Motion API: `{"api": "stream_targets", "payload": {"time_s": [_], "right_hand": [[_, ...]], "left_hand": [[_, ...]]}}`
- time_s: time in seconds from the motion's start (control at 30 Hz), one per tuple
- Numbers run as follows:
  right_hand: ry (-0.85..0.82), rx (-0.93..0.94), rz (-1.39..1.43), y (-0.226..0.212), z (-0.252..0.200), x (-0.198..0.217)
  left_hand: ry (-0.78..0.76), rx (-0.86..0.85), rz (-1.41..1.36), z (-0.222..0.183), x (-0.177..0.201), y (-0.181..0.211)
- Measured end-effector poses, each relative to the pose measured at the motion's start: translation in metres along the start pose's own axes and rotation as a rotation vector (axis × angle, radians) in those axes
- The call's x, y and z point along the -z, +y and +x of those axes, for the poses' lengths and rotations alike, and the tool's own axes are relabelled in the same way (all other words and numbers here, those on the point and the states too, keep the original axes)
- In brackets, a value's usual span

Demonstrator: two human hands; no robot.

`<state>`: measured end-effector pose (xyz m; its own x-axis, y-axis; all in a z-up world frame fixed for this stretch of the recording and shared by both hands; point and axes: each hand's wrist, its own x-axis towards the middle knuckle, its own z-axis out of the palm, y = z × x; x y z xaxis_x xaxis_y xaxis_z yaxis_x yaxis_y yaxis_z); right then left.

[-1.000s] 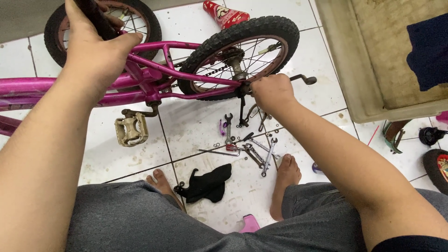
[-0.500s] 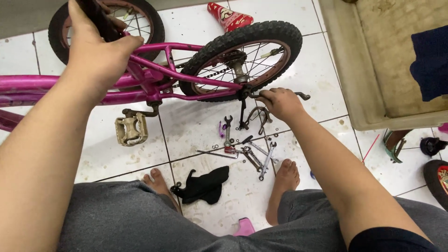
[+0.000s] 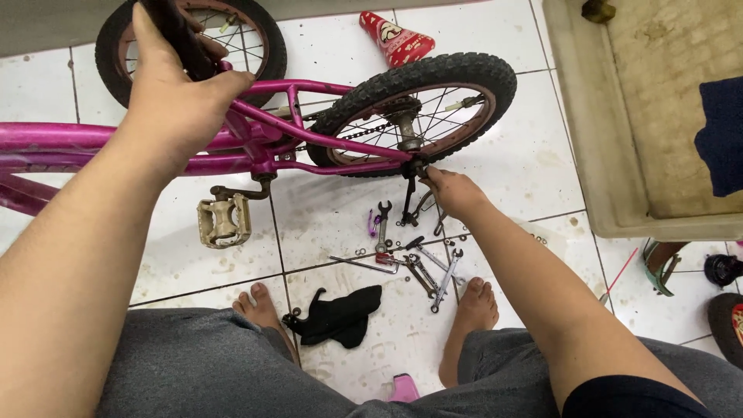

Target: Removing the rear wheel from a bicycle by loosening the axle nuts with a wrench and pulling it from the frame.

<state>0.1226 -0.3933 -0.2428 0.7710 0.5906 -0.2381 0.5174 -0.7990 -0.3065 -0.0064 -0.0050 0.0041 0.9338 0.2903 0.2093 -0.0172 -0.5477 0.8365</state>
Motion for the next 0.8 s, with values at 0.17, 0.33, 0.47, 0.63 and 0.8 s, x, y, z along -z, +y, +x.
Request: {"api": "stream_targets", "payload": {"time_s": [0.17,0.33,0.47,0.63,0.8], "right_hand": [[-0.122,-0.034,-0.122,-0.005,0.014,-0.002],[-0.178,-0.025,-0.169,-0.011,0.008,0.015],[-0.174,0.146,-0.229,0.006,-0.005,0.017],[-0.104,0.235,-0.295,0.014,-0.015,0.025],[-0.029,0.148,-0.527,0.002,-0.035,0.052]], "left_hand": [[0.011,-0.039,0.026,0.000,0.000,-0.005],[0.027,-0.030,0.074,0.003,0.001,-0.006],[0.011,0.001,0.068,0.001,0.002,-0.005],[0.010,0.004,0.099,0.002,0.003,-0.005],[0.027,-0.065,0.042,0.005,0.000,-0.015]]}}
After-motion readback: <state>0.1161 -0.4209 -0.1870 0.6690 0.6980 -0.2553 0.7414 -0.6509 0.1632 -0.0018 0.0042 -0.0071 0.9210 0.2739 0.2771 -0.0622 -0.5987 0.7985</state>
